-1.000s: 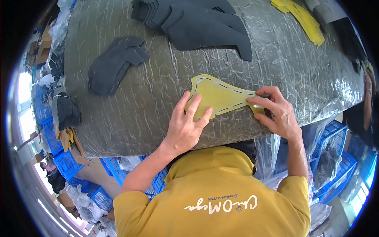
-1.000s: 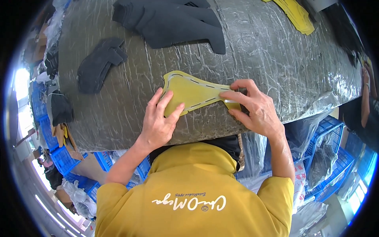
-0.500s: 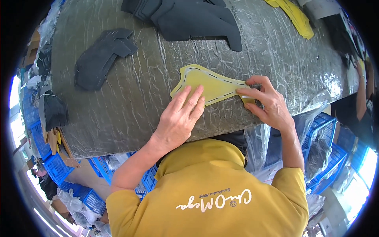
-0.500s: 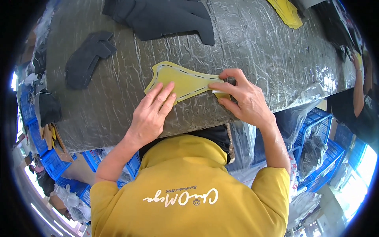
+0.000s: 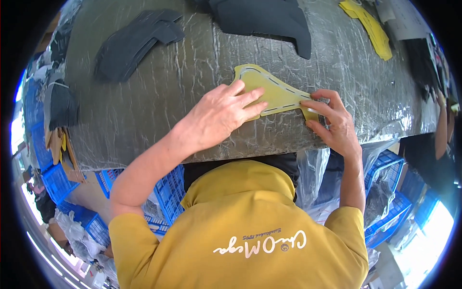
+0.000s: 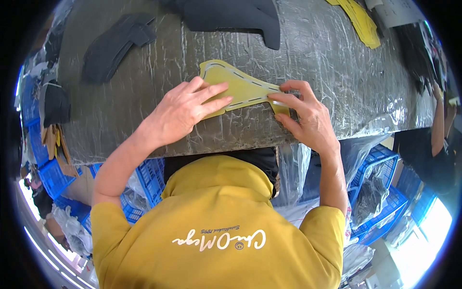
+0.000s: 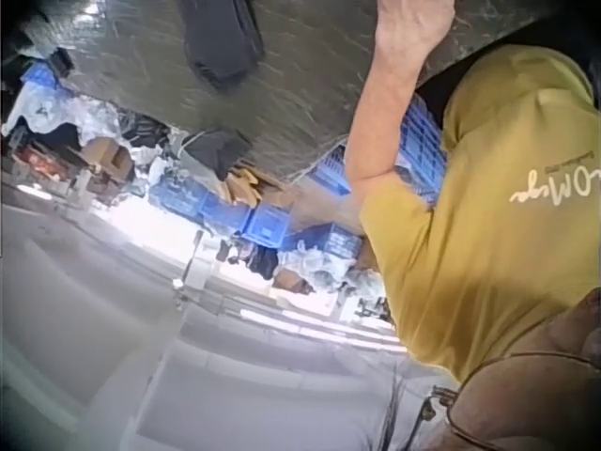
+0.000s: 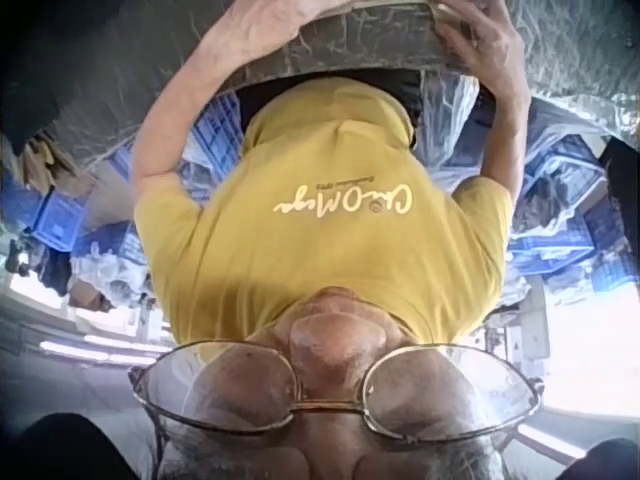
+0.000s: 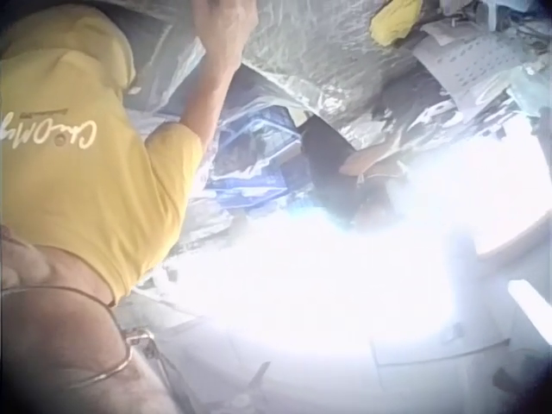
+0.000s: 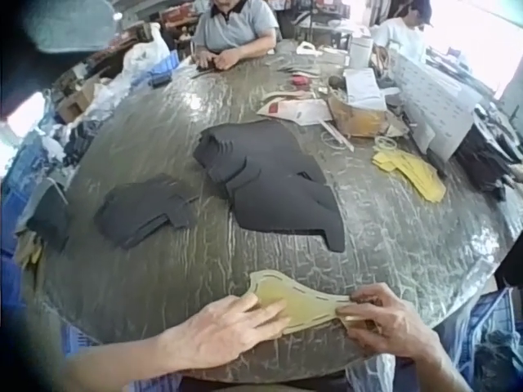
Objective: Tracing shoe patterns onto material components using a template and a marking pen.
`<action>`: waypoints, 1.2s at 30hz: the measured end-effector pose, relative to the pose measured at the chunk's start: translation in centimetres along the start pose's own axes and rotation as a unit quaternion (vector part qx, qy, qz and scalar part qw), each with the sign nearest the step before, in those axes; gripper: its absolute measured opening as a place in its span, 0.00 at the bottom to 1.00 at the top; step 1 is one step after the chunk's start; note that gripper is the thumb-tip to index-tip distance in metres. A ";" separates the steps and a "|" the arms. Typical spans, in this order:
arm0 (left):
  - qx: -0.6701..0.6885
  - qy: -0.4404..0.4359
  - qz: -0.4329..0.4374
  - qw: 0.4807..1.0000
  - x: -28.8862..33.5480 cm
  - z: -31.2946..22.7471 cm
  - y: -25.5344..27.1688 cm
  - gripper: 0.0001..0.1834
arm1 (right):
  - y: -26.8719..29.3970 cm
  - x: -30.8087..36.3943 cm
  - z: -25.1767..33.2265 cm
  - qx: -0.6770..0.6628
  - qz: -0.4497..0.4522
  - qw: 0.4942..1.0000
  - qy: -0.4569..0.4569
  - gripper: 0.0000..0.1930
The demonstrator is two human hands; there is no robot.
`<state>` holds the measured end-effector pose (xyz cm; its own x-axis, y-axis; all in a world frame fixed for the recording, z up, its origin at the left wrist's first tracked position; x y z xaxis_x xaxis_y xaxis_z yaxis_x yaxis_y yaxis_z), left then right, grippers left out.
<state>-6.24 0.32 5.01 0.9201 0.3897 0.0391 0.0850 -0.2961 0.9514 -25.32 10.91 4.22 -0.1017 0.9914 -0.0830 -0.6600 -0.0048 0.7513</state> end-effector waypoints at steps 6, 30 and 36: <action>0.044 -0.013 0.006 0.999 0.0 0.7 -0.4 0.28 | 0.8 -1.2 2.8 0.004 -0.028 1.000 -0.003 0.17; 0.072 -0.019 0.022 0.997 -0.4 1.2 -0.6 0.26 | -3.9 -5.1 8.4 -0.005 -0.087 0.981 0.173 0.08; 0.052 -0.031 0.015 0.998 -0.2 0.5 -0.6 0.27 | -1.7 -3.6 6.3 0.046 -0.105 0.982 0.147 0.04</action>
Point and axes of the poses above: each hand's wrist, its own x-axis away from the middle knuckle, its own y-axis out of the back of the hand, z = x × y, the point moved 8 cm from there along -x, towards the middle knuckle, and after that the axes turned 14 degrees about y, right-handed, at the moved point
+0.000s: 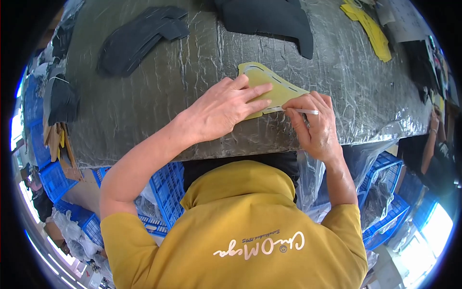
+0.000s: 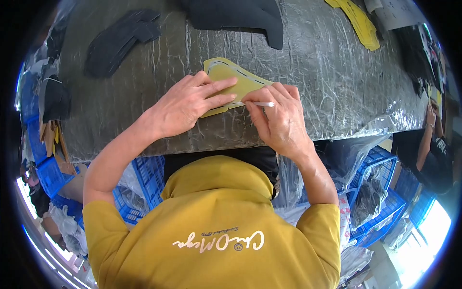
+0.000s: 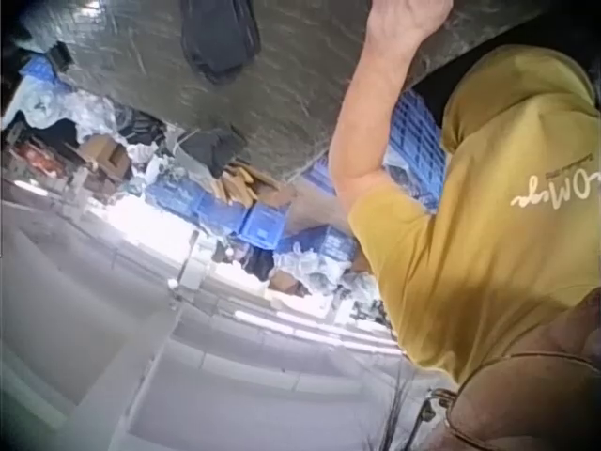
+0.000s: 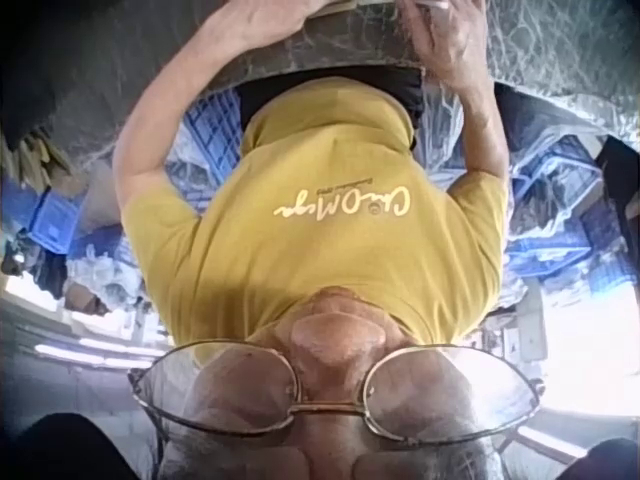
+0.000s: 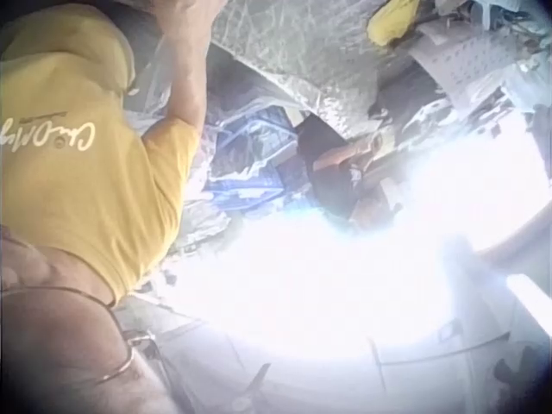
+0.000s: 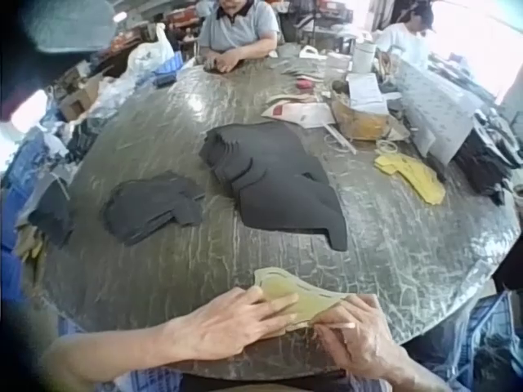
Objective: Tracing shoe patterns onto material components using a template and a marking pen.
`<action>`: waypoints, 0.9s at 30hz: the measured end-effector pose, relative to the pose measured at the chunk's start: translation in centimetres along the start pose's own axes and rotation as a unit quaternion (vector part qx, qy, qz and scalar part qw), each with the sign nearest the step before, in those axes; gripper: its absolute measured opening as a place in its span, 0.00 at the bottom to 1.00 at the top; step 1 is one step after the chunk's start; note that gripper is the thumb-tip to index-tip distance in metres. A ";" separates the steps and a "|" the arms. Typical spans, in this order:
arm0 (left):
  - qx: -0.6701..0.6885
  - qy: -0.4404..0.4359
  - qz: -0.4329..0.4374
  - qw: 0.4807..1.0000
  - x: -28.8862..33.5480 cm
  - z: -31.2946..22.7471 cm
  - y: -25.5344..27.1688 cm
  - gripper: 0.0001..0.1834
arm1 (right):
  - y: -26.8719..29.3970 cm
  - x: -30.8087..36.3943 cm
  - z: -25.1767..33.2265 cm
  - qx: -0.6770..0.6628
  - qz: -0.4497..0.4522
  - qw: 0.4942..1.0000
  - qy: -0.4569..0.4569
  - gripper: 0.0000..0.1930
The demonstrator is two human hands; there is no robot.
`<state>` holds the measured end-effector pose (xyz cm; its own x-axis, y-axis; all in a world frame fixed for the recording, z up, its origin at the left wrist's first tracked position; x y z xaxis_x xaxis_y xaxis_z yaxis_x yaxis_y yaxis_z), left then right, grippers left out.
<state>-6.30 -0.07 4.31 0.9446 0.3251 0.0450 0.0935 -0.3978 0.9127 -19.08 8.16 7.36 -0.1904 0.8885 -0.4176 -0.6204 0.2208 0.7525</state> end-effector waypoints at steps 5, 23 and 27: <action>-0.019 0.006 0.001 1.000 0.0 -0.6 0.2 0.28 | 1.4 1.0 -1.0 0.013 -0.004 1.000 -0.015 0.03; -0.212 0.016 -0.048 0.976 0.3 -3.7 -1.6 0.32 | 4.1 3.5 -3.8 0.054 -0.045 0.993 -0.095 0.02; -0.258 0.026 -0.033 0.965 0.2 -4.1 -2.0 0.39 | 4.7 3.7 -3.9 0.065 -0.051 0.989 -0.121 0.02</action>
Point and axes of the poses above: each hand's wrist, its own x-axis away from the middle knuckle, its own y-axis out of the back of the hand, z = x × y, the point moved 8 cm from there along -x, towards the middle knuckle, and after that the axes turned 14 degrees about y, right-handed, at the moved point
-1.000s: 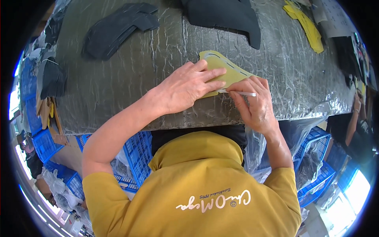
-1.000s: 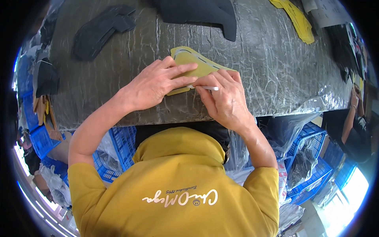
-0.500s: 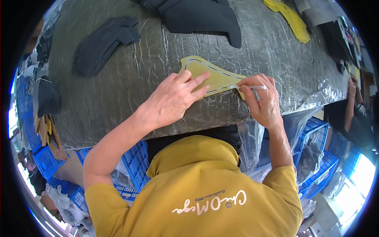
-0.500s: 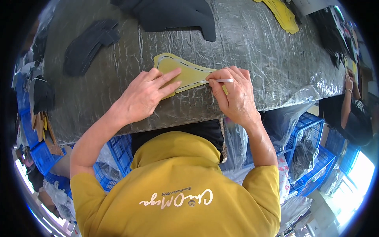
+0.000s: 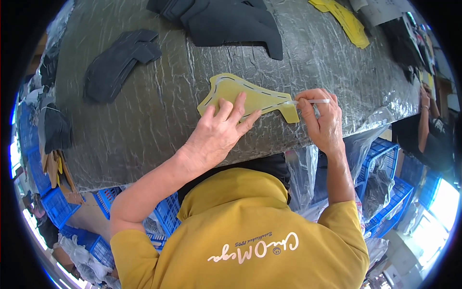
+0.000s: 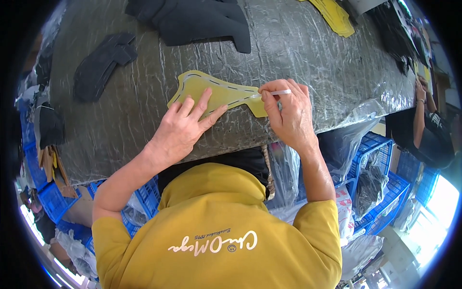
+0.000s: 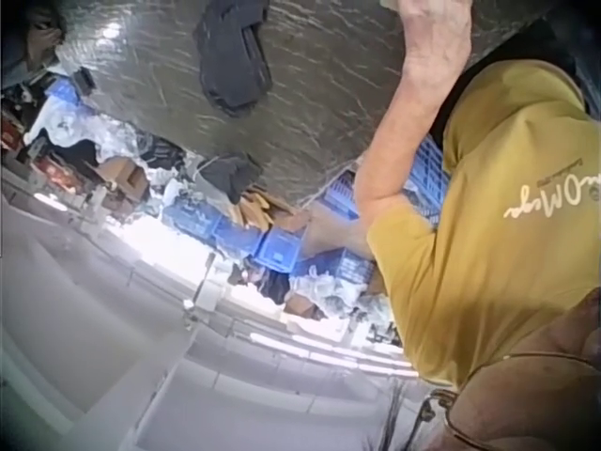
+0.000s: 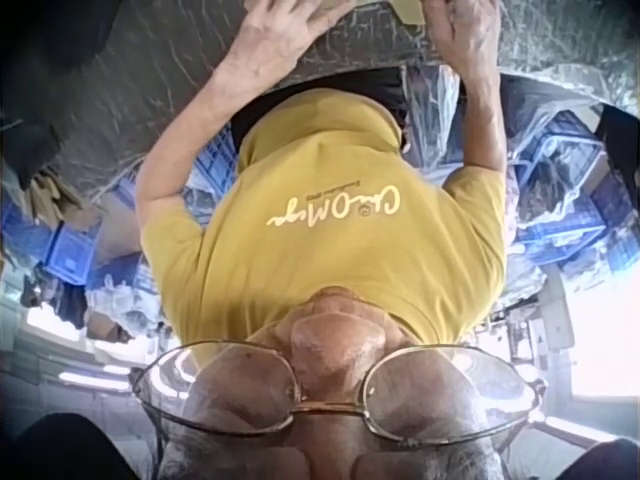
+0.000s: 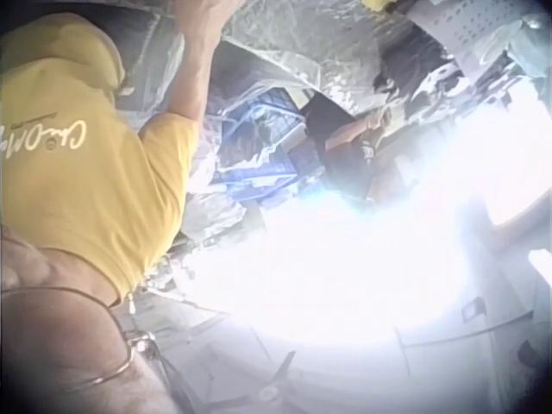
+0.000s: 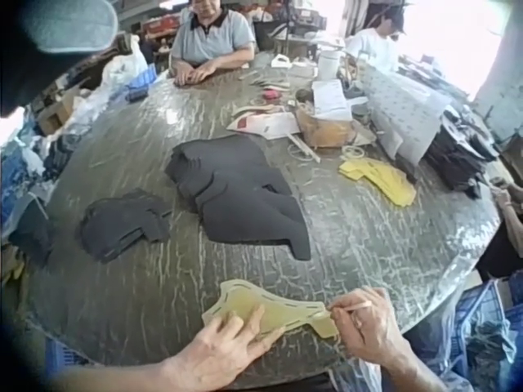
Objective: Tracing shoe patterns onto material components using a template and a marking pen.
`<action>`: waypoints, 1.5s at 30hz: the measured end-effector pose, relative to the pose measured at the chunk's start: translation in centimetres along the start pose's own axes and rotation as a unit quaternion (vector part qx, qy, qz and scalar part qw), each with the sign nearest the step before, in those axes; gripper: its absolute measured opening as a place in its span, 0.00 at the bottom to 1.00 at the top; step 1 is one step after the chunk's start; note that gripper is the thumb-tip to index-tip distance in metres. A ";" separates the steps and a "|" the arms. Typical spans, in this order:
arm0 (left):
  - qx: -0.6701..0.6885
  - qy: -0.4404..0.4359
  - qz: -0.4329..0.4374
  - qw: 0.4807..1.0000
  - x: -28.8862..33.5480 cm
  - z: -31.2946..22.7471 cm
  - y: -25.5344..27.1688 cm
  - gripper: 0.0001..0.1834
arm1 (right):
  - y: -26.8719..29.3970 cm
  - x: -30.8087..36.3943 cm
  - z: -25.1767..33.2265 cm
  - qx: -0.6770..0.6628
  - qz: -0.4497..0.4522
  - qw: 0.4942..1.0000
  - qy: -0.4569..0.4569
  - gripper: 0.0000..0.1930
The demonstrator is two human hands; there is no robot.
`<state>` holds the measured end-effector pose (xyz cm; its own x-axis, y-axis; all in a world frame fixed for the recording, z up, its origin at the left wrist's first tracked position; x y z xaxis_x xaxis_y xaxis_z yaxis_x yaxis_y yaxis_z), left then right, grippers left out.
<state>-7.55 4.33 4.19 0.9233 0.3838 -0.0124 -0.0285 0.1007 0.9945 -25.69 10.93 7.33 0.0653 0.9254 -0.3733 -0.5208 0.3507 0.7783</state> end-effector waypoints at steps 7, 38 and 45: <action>-0.013 0.002 -0.011 1.000 0.0 -0.2 -0.3 0.39 | -0.2 -0.2 0.3 0.005 0.013 0.999 0.030 0.02; 0.038 0.081 -0.063 0.994 0.7 -1.0 -1.4 0.22 | -9.0 -10.1 6.1 -0.114 0.093 0.968 0.202 0.03; 0.016 0.072 -0.049 0.996 0.8 -1.0 -1.4 0.28 | -9.1 -10.7 4.9 -0.083 0.088 0.976 0.180 0.03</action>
Point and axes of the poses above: each hand's wrist, its own x-axis away from the middle knuckle, its own y-axis out of the back of the hand, z = x × y, the point moved 8 cm from there along -x, towards the middle knuckle, and after that the axes turned 14 degrees about y, right-handed, at the moved point
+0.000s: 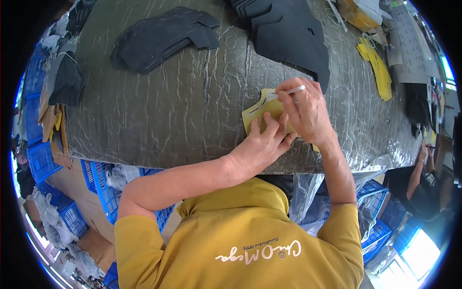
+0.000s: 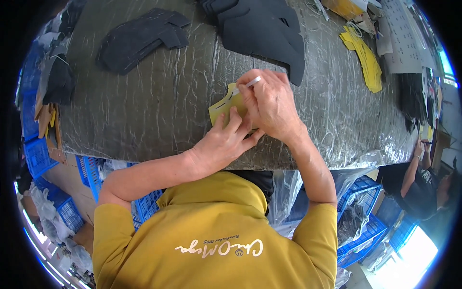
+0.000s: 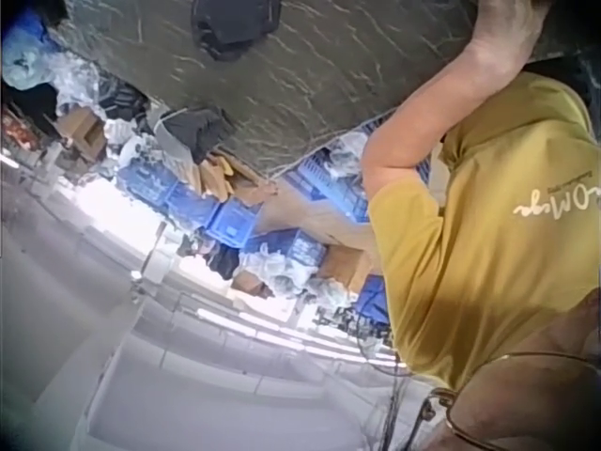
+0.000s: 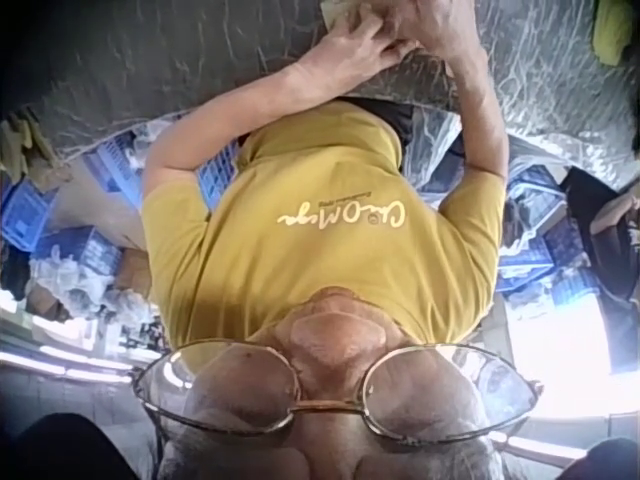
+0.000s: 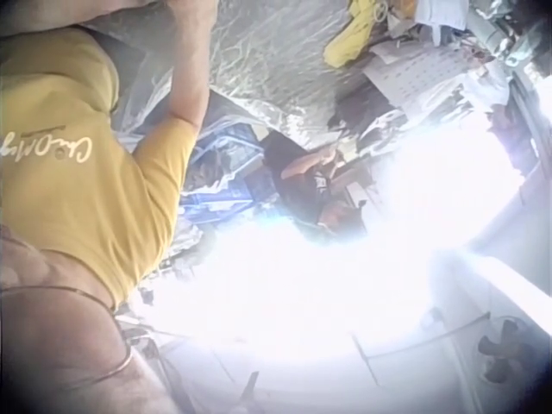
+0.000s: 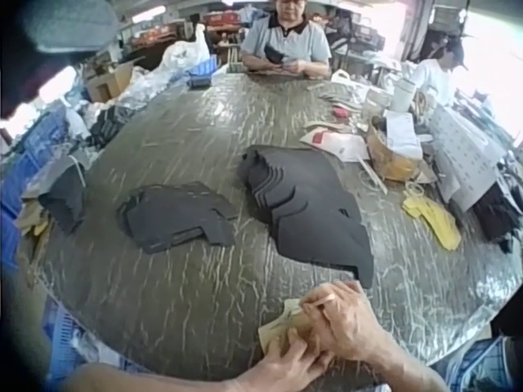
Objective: Tracing shoe patterns onto material components using a template and a marking pen.
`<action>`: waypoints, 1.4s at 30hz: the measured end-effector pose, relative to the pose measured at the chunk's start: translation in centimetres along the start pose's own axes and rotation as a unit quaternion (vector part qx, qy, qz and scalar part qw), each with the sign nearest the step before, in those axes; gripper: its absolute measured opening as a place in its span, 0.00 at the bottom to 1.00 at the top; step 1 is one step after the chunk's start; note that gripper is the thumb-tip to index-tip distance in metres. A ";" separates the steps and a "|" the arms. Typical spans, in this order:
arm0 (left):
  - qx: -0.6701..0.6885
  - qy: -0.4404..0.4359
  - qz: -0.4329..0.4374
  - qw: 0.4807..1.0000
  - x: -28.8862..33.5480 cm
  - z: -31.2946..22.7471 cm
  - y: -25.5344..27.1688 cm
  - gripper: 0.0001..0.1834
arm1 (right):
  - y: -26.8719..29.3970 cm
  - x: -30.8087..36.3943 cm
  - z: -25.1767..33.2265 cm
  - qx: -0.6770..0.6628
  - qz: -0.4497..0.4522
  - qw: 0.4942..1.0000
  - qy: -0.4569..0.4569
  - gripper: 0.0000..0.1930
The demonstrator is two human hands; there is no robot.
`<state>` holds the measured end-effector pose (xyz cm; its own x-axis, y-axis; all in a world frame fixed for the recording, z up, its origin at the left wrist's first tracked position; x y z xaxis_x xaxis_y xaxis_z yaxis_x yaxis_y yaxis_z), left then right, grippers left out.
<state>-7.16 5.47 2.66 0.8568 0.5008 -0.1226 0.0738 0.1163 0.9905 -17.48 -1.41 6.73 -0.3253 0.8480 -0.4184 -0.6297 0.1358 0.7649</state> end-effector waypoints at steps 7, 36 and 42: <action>-0.033 -0.007 0.020 0.999 0.1 0.0 -0.1 0.30 | -0.1 -0.4 0.4 -0.037 0.015 0.999 0.010 0.02; -0.011 -0.032 0.031 0.999 -0.3 0.2 0.5 0.34 | 3.3 4.6 0.3 0.125 -0.103 0.987 -0.019 0.06; -0.010 -0.036 0.035 0.999 -0.4 0.3 0.6 0.35 | 3.9 6.1 0.5 0.123 -0.104 0.986 -0.043 0.02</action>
<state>-7.34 5.10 3.30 0.8940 0.4455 -0.0479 0.0033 0.1004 0.9949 -21.60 4.56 7.39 -0.1404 0.8272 -0.5440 -0.4823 0.4227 0.7673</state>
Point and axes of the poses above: each hand's wrist, its own x-axis away from the middle knuckle, its own y-axis out of the back of the hand, z = x × y, the point moved 8 cm from there along -x, towards the middle knuckle, and after that the axes turned 14 degrees about y, right-handed, at the moved point
